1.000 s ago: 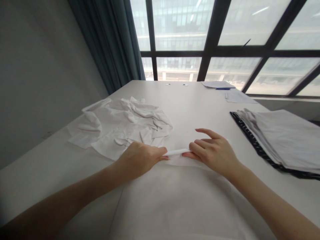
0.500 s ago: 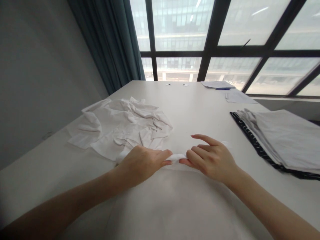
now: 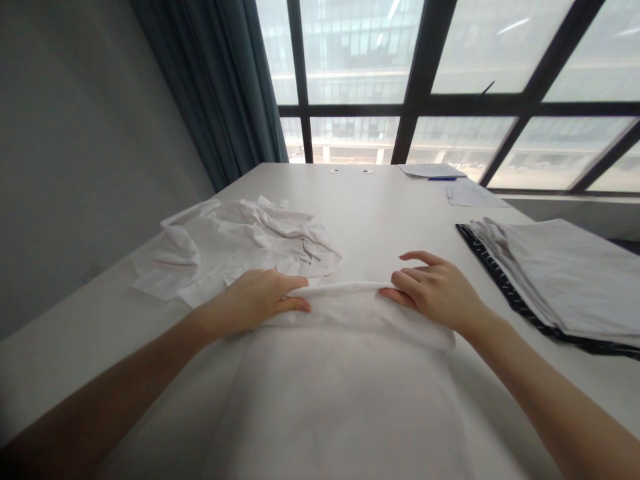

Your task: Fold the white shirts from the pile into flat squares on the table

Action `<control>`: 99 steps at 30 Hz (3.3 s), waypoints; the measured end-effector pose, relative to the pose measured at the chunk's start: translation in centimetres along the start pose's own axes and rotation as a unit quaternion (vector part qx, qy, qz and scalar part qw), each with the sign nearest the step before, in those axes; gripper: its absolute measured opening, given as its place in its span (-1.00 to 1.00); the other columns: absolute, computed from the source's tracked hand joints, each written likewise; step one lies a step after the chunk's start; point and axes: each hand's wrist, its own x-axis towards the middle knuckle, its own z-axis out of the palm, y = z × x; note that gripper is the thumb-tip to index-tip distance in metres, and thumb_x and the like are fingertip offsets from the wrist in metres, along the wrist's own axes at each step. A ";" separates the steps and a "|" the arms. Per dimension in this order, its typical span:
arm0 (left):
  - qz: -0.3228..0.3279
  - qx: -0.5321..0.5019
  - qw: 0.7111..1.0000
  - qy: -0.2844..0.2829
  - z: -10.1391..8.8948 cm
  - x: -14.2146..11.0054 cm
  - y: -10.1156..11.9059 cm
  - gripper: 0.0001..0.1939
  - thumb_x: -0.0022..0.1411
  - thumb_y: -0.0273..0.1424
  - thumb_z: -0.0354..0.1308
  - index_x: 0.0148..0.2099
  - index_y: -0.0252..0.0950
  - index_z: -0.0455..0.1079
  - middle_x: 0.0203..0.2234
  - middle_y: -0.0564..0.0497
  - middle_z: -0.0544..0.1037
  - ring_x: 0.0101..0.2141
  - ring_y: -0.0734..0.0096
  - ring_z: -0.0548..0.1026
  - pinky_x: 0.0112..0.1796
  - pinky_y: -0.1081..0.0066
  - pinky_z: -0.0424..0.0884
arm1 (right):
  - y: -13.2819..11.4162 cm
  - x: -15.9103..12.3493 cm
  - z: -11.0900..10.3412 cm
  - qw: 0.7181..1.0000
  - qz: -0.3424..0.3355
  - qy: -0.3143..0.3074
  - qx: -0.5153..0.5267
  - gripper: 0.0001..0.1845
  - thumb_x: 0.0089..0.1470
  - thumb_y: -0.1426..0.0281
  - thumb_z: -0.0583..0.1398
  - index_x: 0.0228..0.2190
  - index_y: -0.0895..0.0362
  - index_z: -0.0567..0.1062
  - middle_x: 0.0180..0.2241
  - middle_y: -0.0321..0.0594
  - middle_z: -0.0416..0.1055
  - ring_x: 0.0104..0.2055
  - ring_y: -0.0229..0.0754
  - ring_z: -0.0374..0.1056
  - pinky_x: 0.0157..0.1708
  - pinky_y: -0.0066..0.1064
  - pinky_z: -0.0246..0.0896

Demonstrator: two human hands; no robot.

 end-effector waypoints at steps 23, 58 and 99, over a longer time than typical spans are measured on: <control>-0.024 -0.062 0.995 0.079 2.5 2.4 -3.7 -0.46 0.25 0.05 0.07 -0.53 -0.29 0.36 -0.66 0.05 0.42 -0.54 0.39 0.40 -0.50 0.48 0.13 | 2.3 -2.4 2.8 0.987 0.088 -0.121 0.052 -0.48 0.35 0.18 -0.08 -0.47 0.10 0.51 -0.55 -0.24 0.48 -0.19 -0.04 0.49 -0.22 -0.28 0.31; -0.002 -0.453 0.846 0.280 1.6 -1.2 3.7 -0.59 0.35 -0.33 0.05 0.20 -0.30 0.20 -0.41 0.09 0.52 -0.42 0.50 0.45 -0.36 0.56 0.33 | -3.3 0.8 1.2 0.967 0.122 0.024 0.223 -0.82 0.29 0.30 0.07 -0.13 0.07 0.38 -0.31 -0.14 0.47 -0.20 -0.05 0.36 -0.22 -0.24 0.30; 0.186 -0.090 0.912 0.355 6.2 -0.8 6.3 -0.71 0.45 -0.48 -0.24 -0.32 -0.30 0.21 -0.64 0.07 0.44 -0.66 0.40 0.46 -0.65 0.47 0.31 | -7.0 2.3 -1.8 0.923 0.049 0.088 0.372 -0.78 0.31 0.30 0.06 -0.20 0.14 0.45 -0.42 -0.23 0.44 -0.40 -0.22 0.33 -0.14 -0.17 0.11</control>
